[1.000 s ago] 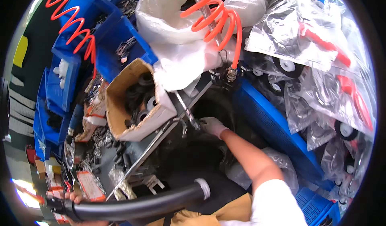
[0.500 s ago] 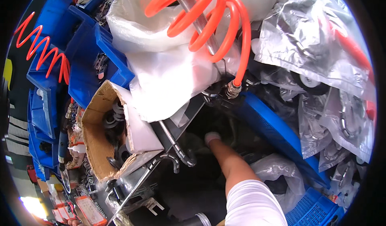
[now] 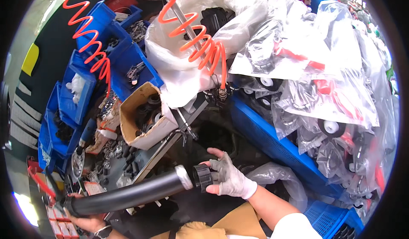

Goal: The person assembles caulking guns by inserting rods and washers into the handle bodies, applying liquid from a bottle, fastening screws with a pneumatic tool, attaching cylindrical tubes, and placing the completed tools into plastic bags.

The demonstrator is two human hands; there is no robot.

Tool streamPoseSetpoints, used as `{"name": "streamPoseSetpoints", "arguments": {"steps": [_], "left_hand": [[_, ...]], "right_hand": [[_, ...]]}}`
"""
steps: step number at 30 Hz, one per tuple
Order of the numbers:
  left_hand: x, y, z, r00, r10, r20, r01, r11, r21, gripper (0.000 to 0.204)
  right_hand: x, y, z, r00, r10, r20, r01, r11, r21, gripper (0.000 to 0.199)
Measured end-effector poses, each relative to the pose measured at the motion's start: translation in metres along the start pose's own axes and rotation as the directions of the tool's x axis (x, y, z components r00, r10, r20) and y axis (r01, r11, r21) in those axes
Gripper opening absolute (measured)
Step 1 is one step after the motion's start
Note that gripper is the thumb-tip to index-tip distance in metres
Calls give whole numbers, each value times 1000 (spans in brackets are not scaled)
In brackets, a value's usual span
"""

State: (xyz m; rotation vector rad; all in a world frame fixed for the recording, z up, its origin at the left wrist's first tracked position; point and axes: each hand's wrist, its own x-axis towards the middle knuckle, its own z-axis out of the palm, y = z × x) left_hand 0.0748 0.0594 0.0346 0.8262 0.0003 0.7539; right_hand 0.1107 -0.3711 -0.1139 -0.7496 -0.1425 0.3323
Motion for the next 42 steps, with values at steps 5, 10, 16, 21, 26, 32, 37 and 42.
{"name": "streamPoseSetpoints", "arguments": {"steps": [5,10,16,21,26,32,37,42], "left_hand": [[-18,-10,-9,995,-82,-60,83,996,13,49],[-29,11,-7,969,-175,-174,162,983,-82,50],[-28,13,-9,956,-259,-137,246,963,-108,40],[-31,9,-11,957,-276,-90,255,948,-191,41],[-35,25,9,980,-195,-50,188,975,-119,43],[-13,23,18,938,-274,-214,264,962,-77,37],[-32,40,60,995,-3,100,12,997,-81,54],[-27,60,73,948,-13,318,14,1000,-2,64]], "right_hand": [[-30,-27,22,969,-117,219,229,765,-602,70],[-48,-13,14,579,-363,730,812,341,-474,67],[-81,-10,11,628,-116,769,754,335,-565,52],[-92,1,36,978,202,-45,-201,874,-442,66],[-88,15,39,996,-11,86,59,811,-582,79],[-34,1,65,264,-621,738,866,-184,-464,39],[-16,47,79,982,-110,-153,54,943,-328,36],[-33,98,102,924,338,-179,-329,941,77,34]]}}
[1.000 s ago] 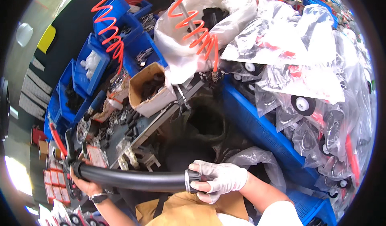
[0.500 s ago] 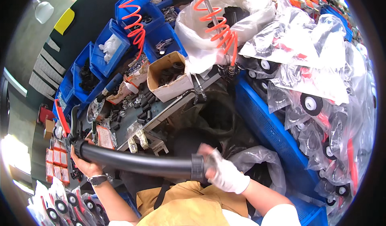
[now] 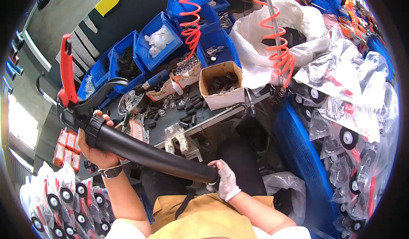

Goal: The person assembles caulking guns by inserting rods and washers into the handle bodies, applying liquid from a bottle, fastening screws with a pneumatic tool, attaching cylindrical tubes, and placing the completed tools into plastic bags.

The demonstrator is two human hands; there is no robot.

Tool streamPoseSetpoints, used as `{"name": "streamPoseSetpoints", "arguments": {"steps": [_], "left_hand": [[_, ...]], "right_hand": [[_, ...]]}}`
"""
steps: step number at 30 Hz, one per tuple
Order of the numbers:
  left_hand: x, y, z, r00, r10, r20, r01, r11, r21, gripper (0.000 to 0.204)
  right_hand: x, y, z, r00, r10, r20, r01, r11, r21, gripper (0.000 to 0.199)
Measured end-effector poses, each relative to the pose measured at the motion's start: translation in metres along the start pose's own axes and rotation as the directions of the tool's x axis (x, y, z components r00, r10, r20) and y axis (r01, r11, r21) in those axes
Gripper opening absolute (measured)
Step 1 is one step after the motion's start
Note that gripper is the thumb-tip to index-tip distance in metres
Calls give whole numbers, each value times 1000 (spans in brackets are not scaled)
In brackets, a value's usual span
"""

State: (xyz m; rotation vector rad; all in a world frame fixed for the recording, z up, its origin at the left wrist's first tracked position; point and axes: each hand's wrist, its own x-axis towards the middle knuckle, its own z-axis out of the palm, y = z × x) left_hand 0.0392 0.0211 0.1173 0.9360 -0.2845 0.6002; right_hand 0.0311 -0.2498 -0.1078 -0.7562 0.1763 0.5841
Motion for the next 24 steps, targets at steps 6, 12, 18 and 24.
{"name": "streamPoseSetpoints", "arguments": {"steps": [6,12,18,24], "left_hand": [[12,24,77,902,-421,95,81,382,921,63],[-30,-15,96,364,-863,351,-467,157,870,67],[-25,-22,86,337,-905,258,-258,175,950,75],[-21,-40,80,357,-856,373,-283,281,917,78]], "right_hand": [[1,-82,14,773,-460,437,615,714,-335,60],[25,-94,28,404,479,779,468,624,-626,73],[-3,-113,37,604,572,555,56,665,-745,38],[-4,-118,28,586,371,720,268,750,-605,37]]}}
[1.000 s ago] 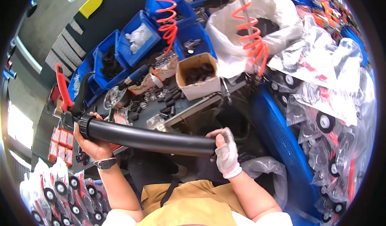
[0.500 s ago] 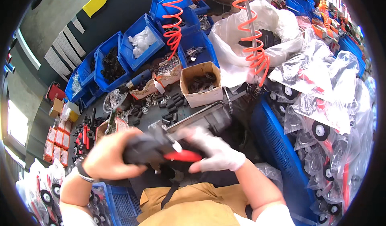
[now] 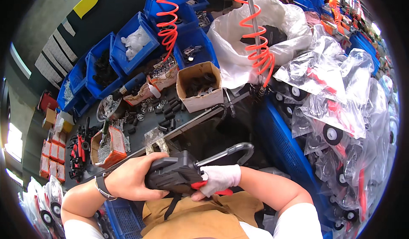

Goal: The person assembles caulking guns by inserting rods and washers into the handle bodies, applying liquid from a bottle, fastening screws with a pneumatic tool, attaching cylindrical tubes, and placing the completed tools into plastic bags.

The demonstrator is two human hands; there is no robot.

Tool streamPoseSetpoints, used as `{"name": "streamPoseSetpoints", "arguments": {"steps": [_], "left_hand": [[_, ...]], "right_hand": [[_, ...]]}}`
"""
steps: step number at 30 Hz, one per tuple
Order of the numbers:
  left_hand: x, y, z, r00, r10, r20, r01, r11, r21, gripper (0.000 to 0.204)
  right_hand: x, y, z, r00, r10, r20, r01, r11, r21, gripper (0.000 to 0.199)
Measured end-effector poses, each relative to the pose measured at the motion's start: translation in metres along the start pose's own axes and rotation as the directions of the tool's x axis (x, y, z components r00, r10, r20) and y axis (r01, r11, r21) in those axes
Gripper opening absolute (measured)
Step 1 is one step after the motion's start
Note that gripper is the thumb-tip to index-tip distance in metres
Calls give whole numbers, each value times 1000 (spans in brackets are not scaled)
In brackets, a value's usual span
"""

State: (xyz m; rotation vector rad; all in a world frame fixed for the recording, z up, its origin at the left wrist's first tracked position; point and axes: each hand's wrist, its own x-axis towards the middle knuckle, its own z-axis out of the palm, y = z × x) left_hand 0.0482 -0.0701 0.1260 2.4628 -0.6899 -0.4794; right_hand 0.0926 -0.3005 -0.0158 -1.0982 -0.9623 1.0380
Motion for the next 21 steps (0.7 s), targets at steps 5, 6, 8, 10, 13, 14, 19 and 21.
{"name": "streamPoseSetpoints", "arguments": {"steps": [5,6,8,10,13,14,19,21], "left_hand": [[-4,-10,13,998,-56,-12,55,995,-84,74],[-4,-12,11,996,-86,-23,81,982,-168,74],[-10,-26,19,994,-97,-52,88,985,-146,75],[-7,-27,27,988,-157,16,157,985,-70,75],[-2,-32,39,985,-172,28,175,977,-122,76],[-1,-33,41,984,-178,31,180,971,-158,76],[12,-31,57,977,-207,47,213,955,-208,75],[9,-34,46,982,-131,-134,104,975,-195,74]], "right_hand": [[-14,-13,-33,939,344,-19,-315,838,-446,41],[-15,-24,-48,959,273,-79,-277,833,-478,40],[-31,-33,-46,740,108,-664,357,774,523,40],[-26,-40,-39,762,71,-644,261,876,405,43],[-20,-34,-22,753,10,-658,48,996,69,47],[-19,-30,-20,736,17,-677,45,996,74,46],[-3,-11,-5,720,-70,-690,4,995,-97,54],[-3,-15,-6,518,-433,-738,163,897,-412,57]]}}
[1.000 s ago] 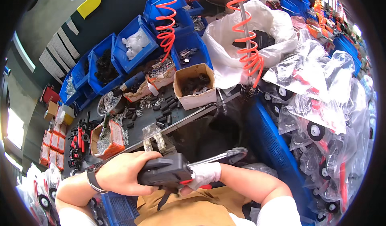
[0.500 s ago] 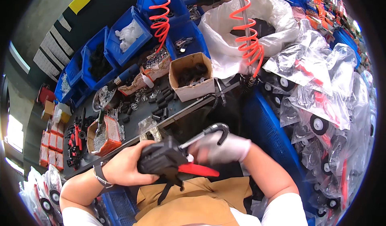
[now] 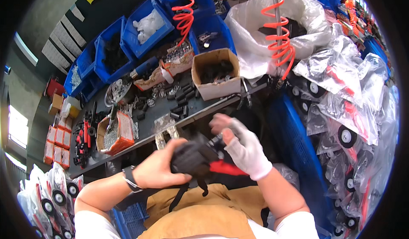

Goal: The person assembles caulking guns by inserting rods and washers into the handle bodies, applying liquid from a bottle, fastening screws with a pneumatic tool, attaching cylindrical tubes, and placing the completed tools into plastic bags.

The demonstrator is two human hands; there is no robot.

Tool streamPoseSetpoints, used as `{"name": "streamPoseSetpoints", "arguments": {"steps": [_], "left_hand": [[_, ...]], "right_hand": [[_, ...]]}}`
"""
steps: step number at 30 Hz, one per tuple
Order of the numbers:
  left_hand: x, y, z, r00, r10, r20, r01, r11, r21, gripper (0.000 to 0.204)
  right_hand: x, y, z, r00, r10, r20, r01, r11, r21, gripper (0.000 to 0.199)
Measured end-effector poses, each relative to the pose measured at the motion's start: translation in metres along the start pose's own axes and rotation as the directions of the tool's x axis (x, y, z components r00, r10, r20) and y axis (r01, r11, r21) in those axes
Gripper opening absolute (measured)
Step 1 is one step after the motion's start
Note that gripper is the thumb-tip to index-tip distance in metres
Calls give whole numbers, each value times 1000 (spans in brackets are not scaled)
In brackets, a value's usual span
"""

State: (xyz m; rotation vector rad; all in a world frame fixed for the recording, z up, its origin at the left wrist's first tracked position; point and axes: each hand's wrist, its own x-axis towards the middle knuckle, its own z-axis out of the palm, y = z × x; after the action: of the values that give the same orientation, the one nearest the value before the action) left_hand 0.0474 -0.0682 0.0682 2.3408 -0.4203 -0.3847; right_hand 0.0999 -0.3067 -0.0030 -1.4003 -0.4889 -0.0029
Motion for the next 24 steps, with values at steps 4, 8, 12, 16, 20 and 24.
{"name": "streamPoseSetpoints", "arguments": {"steps": [4,8,12,16,20,24], "left_hand": [[41,21,-73,857,-21,-514,-215,893,-395,65],[107,74,-97,789,-126,-601,-514,399,-759,35],[137,101,-65,767,316,-558,-641,334,-691,32],[245,88,-89,762,576,-296,-632,761,-147,11],[380,62,-42,917,184,355,-400,436,806,37],[448,25,14,873,-2,488,-462,317,828,56]], "right_hand": [[-4,-21,1,792,-595,138,513,526,-678,55],[6,-33,51,973,-231,-22,112,550,-828,89],[17,-4,-30,845,-480,-235,76,543,-837,90],[-37,48,-55,788,-380,-483,74,839,-539,77],[-56,50,-49,881,-342,-326,245,921,-304,63],[-66,42,-60,885,-234,-402,122,951,-286,60]]}}
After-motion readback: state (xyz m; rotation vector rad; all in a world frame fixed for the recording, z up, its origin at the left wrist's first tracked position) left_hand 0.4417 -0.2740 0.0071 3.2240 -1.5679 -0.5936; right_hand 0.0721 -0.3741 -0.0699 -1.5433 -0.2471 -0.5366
